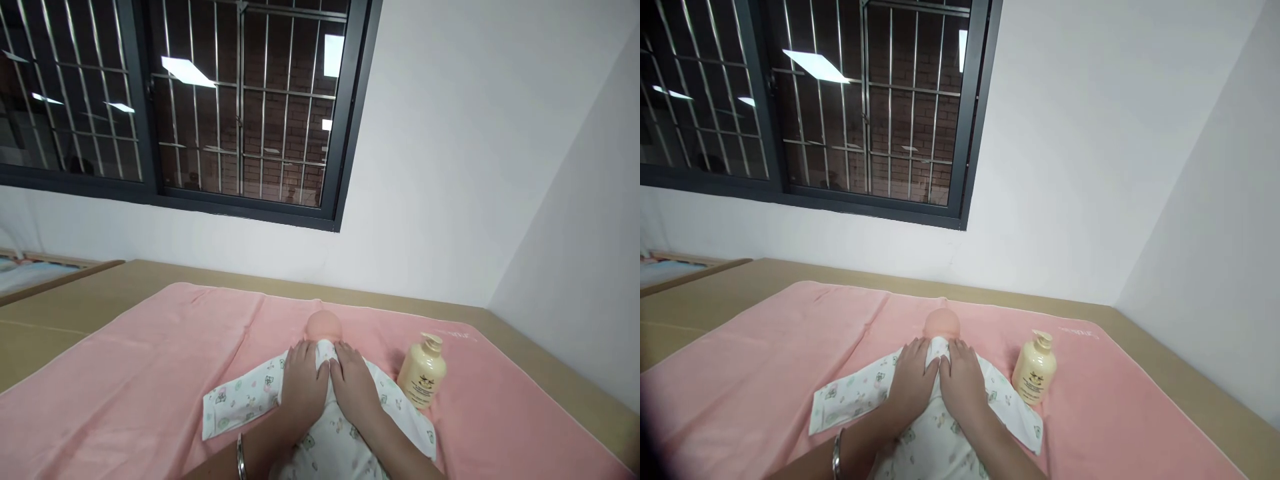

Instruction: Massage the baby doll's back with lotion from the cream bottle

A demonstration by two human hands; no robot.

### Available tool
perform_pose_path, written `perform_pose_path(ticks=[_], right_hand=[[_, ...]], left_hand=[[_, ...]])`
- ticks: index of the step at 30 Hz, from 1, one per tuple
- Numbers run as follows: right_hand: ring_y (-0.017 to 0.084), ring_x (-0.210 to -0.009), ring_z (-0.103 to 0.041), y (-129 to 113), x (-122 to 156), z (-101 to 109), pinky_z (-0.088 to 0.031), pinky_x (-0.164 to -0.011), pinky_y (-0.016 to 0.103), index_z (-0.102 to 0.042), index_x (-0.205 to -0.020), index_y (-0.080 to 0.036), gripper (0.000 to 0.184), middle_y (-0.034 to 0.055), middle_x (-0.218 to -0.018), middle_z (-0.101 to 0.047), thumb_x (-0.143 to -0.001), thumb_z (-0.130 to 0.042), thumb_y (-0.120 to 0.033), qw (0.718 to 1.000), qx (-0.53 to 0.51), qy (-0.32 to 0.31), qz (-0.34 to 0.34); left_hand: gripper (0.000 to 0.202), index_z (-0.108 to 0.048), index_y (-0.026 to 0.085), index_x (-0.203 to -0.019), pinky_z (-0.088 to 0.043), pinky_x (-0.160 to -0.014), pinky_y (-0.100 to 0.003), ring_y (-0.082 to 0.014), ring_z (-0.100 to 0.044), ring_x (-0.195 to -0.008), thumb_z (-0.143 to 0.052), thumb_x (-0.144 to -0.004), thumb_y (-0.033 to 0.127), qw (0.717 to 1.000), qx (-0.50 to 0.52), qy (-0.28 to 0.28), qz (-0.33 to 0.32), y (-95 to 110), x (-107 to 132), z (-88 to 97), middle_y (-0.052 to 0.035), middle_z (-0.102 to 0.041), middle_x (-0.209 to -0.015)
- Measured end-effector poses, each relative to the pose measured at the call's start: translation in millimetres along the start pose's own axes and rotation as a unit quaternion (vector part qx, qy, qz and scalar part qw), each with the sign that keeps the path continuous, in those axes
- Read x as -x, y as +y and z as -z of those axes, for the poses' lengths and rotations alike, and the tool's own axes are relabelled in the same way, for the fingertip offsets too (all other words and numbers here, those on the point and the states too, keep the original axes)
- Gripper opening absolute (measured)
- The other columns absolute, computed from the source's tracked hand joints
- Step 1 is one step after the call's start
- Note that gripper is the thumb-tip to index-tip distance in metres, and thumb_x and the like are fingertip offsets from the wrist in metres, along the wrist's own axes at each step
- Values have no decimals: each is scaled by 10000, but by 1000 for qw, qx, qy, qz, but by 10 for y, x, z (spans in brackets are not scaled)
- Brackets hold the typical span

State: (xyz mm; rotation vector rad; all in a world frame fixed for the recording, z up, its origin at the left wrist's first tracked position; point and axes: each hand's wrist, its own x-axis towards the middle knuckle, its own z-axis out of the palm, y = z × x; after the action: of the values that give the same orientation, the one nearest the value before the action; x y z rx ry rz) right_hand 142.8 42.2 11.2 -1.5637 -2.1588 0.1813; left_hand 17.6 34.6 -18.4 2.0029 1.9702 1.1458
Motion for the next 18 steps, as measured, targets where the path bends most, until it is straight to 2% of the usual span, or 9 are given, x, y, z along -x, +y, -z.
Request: perform_pose_path(ticks=[5,14,16,18], right_hand=[[270,-1358,-428,-22,5,34,-288,-1146,395,-540,-1366,-76,506,137,-1433,-519,-950,-321,-263,1000,-2,5,-7],[271,-1355,-433,-1,-6,26,-288,-1156,419,-514,-1388,-74,513,144,-1433,-516,-953,-315,-261,1000,-5,4,-1],[273,-1392,-384,-2,6,60,-283,-1163,439,-489,-1412,-88,522,141,-1477,-465,-941,-341,-255,1000,-12,17,9],[272,-1445,-290,-12,35,105,-264,-1173,475,-449,-1448,-125,542,114,-1546,-366,-925,-365,-239,998,-24,54,35]], left_hand=[[371,-599,129,-1201,-333,-1094,-453,-277,-555,-1173,-413,-899,239,1000,11,14,-12,35,-4,53,-137,-639,-1215],[349,-618,147,-1156,-357,-1076,-470,-281,-575,-1132,-434,-880,256,998,54,24,-5,14,-8,40,-130,-661,-1143],[367,-589,151,-1195,-359,-1080,-477,-283,-561,-1163,-411,-900,278,995,99,34,7,1,12,25,-136,-643,-1184],[437,-482,146,-1324,-358,-1095,-472,-277,-504,-1256,-368,-935,308,982,171,69,33,-10,47,0,-152,-567,-1318]])
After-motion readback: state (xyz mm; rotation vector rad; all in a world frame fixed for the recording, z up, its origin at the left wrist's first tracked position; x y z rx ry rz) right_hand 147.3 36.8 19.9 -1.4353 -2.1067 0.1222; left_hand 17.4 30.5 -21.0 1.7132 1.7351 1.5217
